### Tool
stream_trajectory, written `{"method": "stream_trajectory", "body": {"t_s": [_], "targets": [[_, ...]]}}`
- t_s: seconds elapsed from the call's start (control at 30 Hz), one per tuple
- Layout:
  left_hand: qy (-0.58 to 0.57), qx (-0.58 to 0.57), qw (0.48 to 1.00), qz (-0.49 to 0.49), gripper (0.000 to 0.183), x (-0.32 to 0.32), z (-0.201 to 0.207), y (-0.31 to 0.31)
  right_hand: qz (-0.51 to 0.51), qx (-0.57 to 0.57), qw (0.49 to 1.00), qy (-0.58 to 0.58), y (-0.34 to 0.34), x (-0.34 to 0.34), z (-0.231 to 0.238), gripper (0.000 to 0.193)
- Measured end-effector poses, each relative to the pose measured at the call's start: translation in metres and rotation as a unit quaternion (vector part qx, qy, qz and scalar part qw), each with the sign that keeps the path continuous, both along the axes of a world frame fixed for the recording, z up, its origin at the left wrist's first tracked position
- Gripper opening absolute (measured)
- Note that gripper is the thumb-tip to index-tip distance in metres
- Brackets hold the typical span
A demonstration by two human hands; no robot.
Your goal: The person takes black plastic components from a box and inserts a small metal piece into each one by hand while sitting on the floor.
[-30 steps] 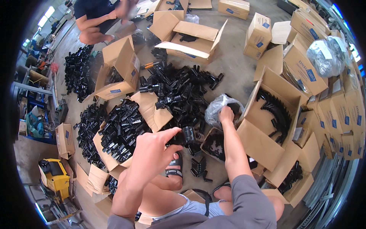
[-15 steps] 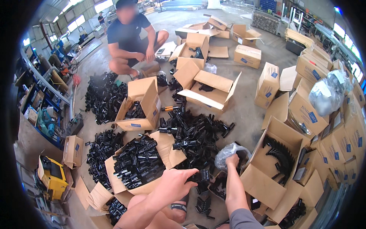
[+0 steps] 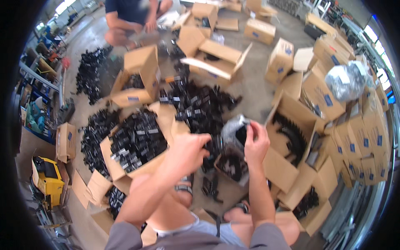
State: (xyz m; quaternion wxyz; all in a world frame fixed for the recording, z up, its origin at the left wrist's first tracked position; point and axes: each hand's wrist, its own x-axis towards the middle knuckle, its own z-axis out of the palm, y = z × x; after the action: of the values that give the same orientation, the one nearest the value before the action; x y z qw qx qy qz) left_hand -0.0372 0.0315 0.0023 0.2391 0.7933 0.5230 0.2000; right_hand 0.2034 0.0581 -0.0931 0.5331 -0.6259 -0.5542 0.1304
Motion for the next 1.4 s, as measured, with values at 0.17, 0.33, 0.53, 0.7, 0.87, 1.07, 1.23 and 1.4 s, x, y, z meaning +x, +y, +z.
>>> {"method": "stream_trajectory", "body": {"t_s": [0.17, 0.33, 0.53, 0.7, 0.87, 1.07, 1.23, 1.4], "targets": [[0.022, 0.014, 0.999, -0.021, 0.027, 0.005, 0.008, -0.01, 0.249, 0.091, 0.94, -0.214, -0.046, -0.023, 0.12, 0.016], [0.026, 0.038, 0.998, -0.041, 0.025, 0.011, -0.004, -0.019, 0.275, 0.099, 0.907, -0.304, -0.054, -0.033, 0.105, 0.015], [0.016, 0.059, 0.998, -0.034, 0.021, 0.012, -0.009, -0.023, 0.264, 0.093, 0.901, -0.332, -0.061, -0.041, 0.095, 0.015], [0.012, 0.07, 0.997, -0.036, 0.021, 0.009, -0.009, -0.022, 0.262, 0.094, 0.898, -0.34, -0.059, -0.046, 0.095, 0.016], [-0.005, 0.064, 0.997, -0.032, 0.021, 0.006, -0.005, -0.022, 0.255, 0.083, 0.911, -0.314, -0.064, -0.048, 0.096, 0.016], [-0.043, -0.036, 0.997, 0.047, 0.037, 0.002, 0.022, -0.02, 0.123, 0.093, 0.971, -0.184, -0.067, -0.038, 0.087, 0.013], [-0.13, 0.001, 0.989, 0.07, 0.052, -0.007, 0.032, -0.011, -0.007, -0.07, 0.997, -0.042, -0.075, -0.018, 0.005, 0.014], [-0.528, -0.243, 0.812, 0.048, 0.031, -0.017, 0.042, -0.001, 0.124, -0.487, 0.826, -0.256, -0.089, 0.011, -0.166, 0.029]]}}
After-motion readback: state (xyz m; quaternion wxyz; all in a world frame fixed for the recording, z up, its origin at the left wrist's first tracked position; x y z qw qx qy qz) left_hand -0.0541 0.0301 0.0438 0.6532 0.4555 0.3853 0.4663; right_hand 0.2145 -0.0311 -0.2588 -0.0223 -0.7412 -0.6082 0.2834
